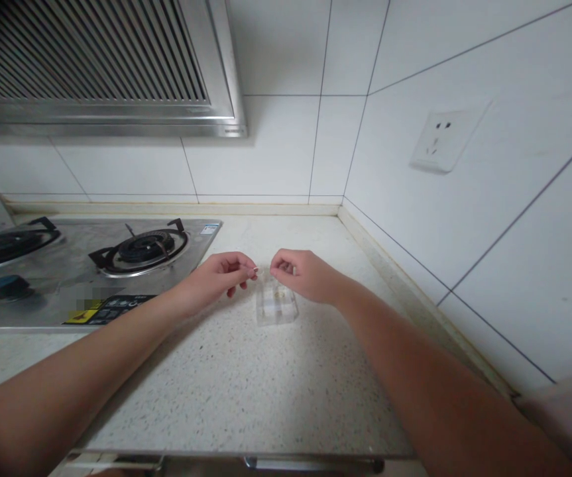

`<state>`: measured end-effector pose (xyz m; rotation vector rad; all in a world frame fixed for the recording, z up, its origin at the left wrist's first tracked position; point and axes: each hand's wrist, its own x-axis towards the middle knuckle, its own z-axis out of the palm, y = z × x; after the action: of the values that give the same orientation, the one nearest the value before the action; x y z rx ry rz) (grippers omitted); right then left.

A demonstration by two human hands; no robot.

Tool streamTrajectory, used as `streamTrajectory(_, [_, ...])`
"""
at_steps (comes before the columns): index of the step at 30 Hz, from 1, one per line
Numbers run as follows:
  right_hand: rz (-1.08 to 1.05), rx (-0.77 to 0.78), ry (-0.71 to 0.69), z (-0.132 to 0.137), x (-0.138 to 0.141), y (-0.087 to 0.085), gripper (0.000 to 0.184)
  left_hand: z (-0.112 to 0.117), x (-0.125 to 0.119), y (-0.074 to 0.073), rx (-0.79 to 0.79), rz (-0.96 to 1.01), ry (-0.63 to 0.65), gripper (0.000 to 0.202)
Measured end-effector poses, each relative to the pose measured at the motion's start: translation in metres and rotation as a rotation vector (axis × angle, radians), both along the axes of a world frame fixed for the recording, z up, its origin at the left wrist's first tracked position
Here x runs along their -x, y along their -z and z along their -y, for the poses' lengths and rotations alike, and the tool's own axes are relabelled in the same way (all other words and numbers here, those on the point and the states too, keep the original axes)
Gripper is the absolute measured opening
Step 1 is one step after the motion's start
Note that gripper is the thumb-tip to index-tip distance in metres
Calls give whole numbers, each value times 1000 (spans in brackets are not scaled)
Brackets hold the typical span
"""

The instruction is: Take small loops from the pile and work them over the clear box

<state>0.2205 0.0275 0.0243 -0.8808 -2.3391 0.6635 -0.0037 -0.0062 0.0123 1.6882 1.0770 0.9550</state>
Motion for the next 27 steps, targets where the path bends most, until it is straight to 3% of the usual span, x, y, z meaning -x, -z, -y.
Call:
streamTrajectory(8, [-132,69,-54,4,5,0,17,3,-4,1,16,3,12,20])
streamTrajectory(27, [-150,90,-65,5,6,0,17,5,-4,1,-3,-9,11,24])
